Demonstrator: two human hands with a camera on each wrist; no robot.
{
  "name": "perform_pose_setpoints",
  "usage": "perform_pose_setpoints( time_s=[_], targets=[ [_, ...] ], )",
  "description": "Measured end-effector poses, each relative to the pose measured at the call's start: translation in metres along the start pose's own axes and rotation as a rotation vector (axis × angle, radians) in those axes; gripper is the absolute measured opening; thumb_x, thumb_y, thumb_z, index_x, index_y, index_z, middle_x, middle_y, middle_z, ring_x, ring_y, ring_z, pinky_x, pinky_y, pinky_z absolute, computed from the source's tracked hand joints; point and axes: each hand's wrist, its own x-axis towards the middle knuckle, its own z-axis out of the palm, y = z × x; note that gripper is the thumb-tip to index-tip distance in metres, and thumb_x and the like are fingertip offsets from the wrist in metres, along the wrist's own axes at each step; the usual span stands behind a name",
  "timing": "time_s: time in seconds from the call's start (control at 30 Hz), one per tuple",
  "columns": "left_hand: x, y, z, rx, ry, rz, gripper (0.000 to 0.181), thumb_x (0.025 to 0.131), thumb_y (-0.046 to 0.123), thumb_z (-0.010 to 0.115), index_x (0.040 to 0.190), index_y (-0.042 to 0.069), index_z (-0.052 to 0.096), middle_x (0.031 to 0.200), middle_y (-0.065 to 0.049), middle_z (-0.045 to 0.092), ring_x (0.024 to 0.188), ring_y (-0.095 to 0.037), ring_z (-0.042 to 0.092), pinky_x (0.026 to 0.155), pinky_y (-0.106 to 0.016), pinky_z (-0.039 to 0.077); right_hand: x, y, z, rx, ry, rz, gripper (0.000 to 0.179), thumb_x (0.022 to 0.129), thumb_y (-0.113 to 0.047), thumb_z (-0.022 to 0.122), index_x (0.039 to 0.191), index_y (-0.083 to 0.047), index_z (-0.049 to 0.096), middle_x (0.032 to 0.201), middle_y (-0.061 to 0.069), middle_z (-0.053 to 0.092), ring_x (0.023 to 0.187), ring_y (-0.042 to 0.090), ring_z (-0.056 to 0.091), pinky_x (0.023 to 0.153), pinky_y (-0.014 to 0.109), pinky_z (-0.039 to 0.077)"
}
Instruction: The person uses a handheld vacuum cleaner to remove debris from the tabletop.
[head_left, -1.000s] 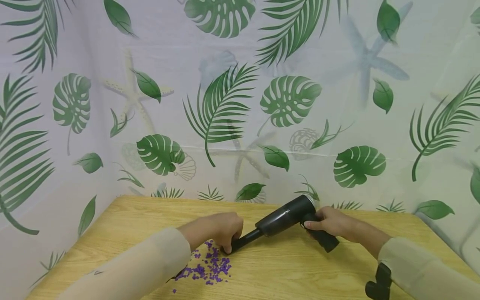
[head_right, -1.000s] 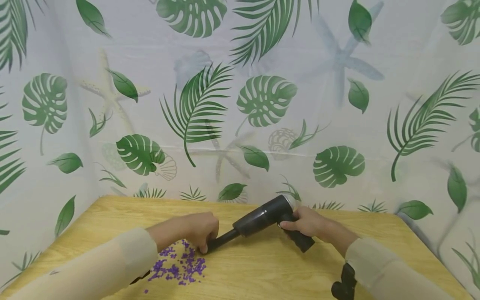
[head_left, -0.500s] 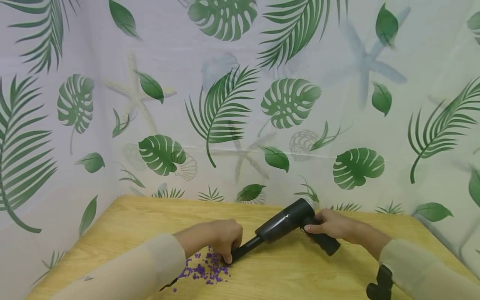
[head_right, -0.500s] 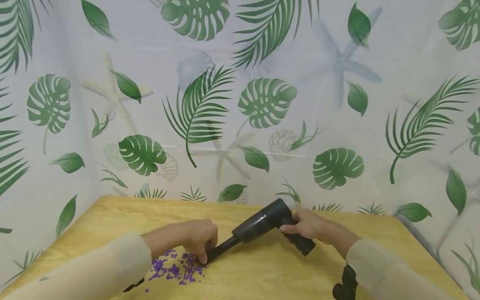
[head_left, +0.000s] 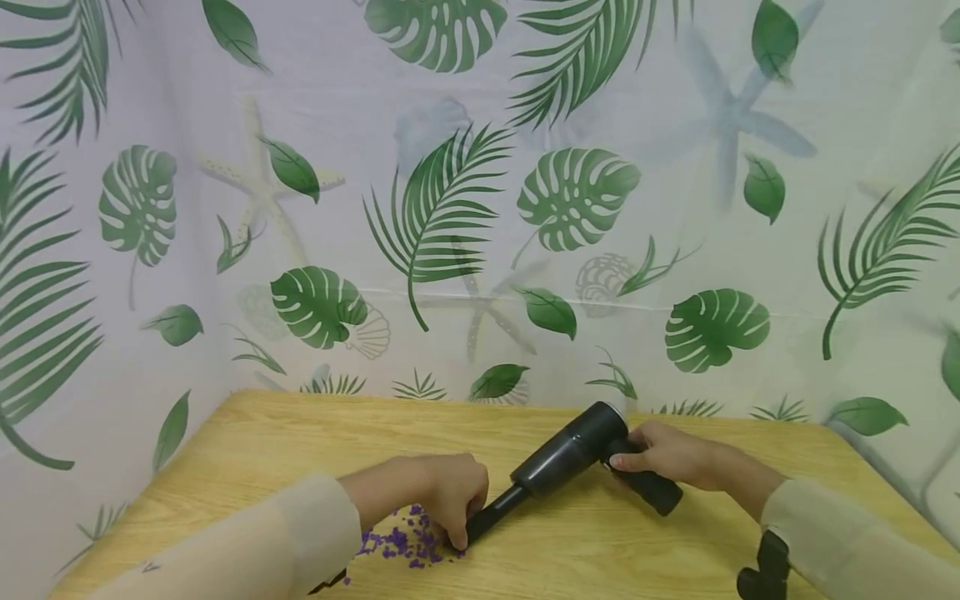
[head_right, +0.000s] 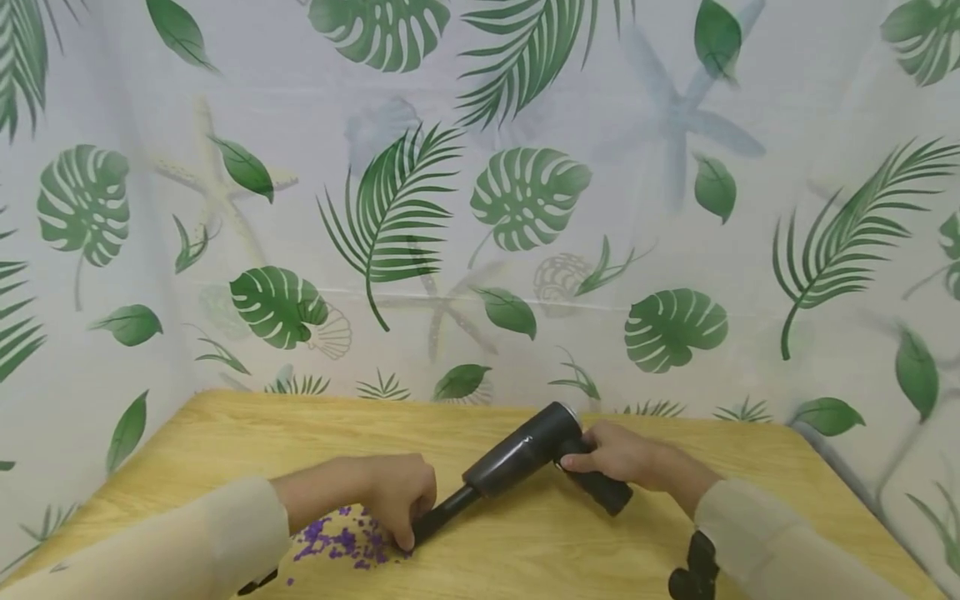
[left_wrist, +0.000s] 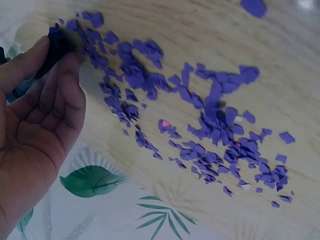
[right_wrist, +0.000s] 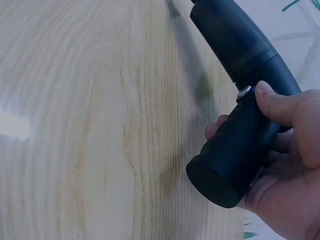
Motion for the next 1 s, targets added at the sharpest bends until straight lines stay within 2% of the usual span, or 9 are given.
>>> perform_pose_setpoints(
  time_s=[0.17, 0.33, 0.43, 0.53, 0.63, 0.7, 0.8, 0.9, 1.0],
  targets=[
    [-0.007, 0.008, -0.002, -0.014, -0.065, -0.027, 0.025, 0.074, 0.015, 0.088, 0.061, 0.014, 0.068, 0.052, 0.005, 0.066, 0.046, -0.007, 0.063, 0.051, -0.017, 0.051, -0.001, -0.004, 0.002, 0.024, -0.042, -0.026, 0.033, 0.099, -0.023, 0.061, 0.104, 0.009, 0.064, 0.092, 0.011, 0.065, 0.082, 0.019, 0.061, 0.074, 0.033, 0.054],
    [-0.012, 0.010, -0.005, -0.029, -0.113, -0.045, 0.026, 0.078, 0.019, 0.086, 0.061, 0.014, 0.067, 0.054, 0.003, 0.067, 0.048, -0.009, 0.064, 0.051, -0.017, 0.051, 0.000, -0.005, 0.002, 0.102, -0.081, -0.021, 0.035, 0.101, -0.022, 0.058, 0.107, 0.013, 0.061, 0.094, 0.013, 0.066, 0.083, 0.019, 0.062, 0.073, 0.032, 0.055],
    [-0.012, 0.011, -0.006, 0.030, -0.069, -0.051, 0.031, 0.078, 0.033, 0.086, 0.061, 0.015, 0.066, 0.054, 0.005, 0.065, 0.047, -0.006, 0.059, 0.051, -0.016, 0.048, -0.001, -0.005, 0.000, 0.156, -0.087, -0.005, 0.036, 0.102, -0.022, 0.056, 0.110, 0.013, 0.057, 0.097, 0.014, 0.065, 0.086, 0.020, 0.062, 0.076, 0.033, 0.055],
    [-0.010, 0.010, -0.006, 0.119, 0.017, -0.069, 0.034, 0.075, 0.039, 0.086, 0.065, 0.015, 0.063, 0.057, 0.008, 0.060, 0.050, -0.004, 0.054, 0.050, -0.017, 0.044, -0.003, -0.006, -0.004, 0.183, -0.069, 0.011, 0.038, 0.102, -0.023, 0.056, 0.113, 0.014, 0.054, 0.100, 0.016, 0.063, 0.088, 0.022, 0.063, 0.078, 0.034, 0.055],
    [-0.006, 0.007, -0.007, 0.185, 0.082, -0.095, 0.029, 0.073, 0.029, 0.086, 0.071, 0.016, 0.060, 0.062, 0.009, 0.057, 0.054, -0.004, 0.052, 0.050, -0.017, 0.044, -0.004, -0.008, -0.006, 0.199, -0.029, 0.046, 0.041, 0.103, -0.023, 0.055, 0.117, 0.014, 0.050, 0.104, 0.018, 0.061, 0.090, 0.025, 0.063, 0.078, 0.036, 0.055],
    [-0.003, 0.002, -0.010, 0.215, 0.102, -0.103, 0.025, 0.070, 0.020, 0.085, 0.074, 0.016, 0.060, 0.064, 0.008, 0.057, 0.056, -0.004, 0.052, 0.051, -0.017, 0.044, -0.004, -0.009, -0.007, 0.211, -0.003, 0.070, 0.043, 0.103, -0.023, 0.055, 0.120, 0.015, 0.047, 0.106, 0.020, 0.059, 0.091, 0.027, 0.062, 0.077, 0.037, 0.055],
    [0.000, -0.008, -0.017, 0.188, 0.099, -0.114, 0.024, 0.069, 0.015, 0.087, 0.079, 0.015, 0.065, 0.069, 0.008, 0.060, 0.059, -0.005, 0.054, 0.054, -0.018, 0.047, -0.002, -0.010, -0.007, 0.230, 0.045, 0.105, 0.042, 0.103, -0.024, 0.055, 0.121, 0.013, 0.043, 0.107, 0.021, 0.059, 0.092, 0.028, 0.062, 0.075, 0.038, 0.055],
    [0.004, -0.020, -0.023, 0.131, 0.094, -0.114, 0.026, 0.069, 0.015, 0.089, 0.087, 0.016, 0.070, 0.075, 0.007, 0.064, 0.065, -0.005, 0.058, 0.060, -0.020, 0.050, 0.001, -0.011, -0.007, 0.236, 0.070, 0.113, 0.040, 0.104, -0.024, 0.053, 0.118, 0.012, 0.045, 0.104, 0.021, 0.060, 0.089, 0.026, 0.061, 0.073, 0.036, 0.054],
    [0.010, -0.033, -0.028, 0.048, 0.093, -0.108, 0.021, 0.078, 0.014, 0.083, 0.097, 0.015, 0.075, 0.084, 0.005, 0.069, 0.076, -0.009, 0.063, 0.068, -0.024, 0.054, 0.004, -0.011, -0.007, 0.233, 0.081, 0.105, 0.037, 0.104, -0.023, 0.052, 0.115, 0.012, 0.049, 0.100, 0.018, 0.061, 0.087, 0.025, 0.060, 0.072, 0.035, 0.052]
  ],
)
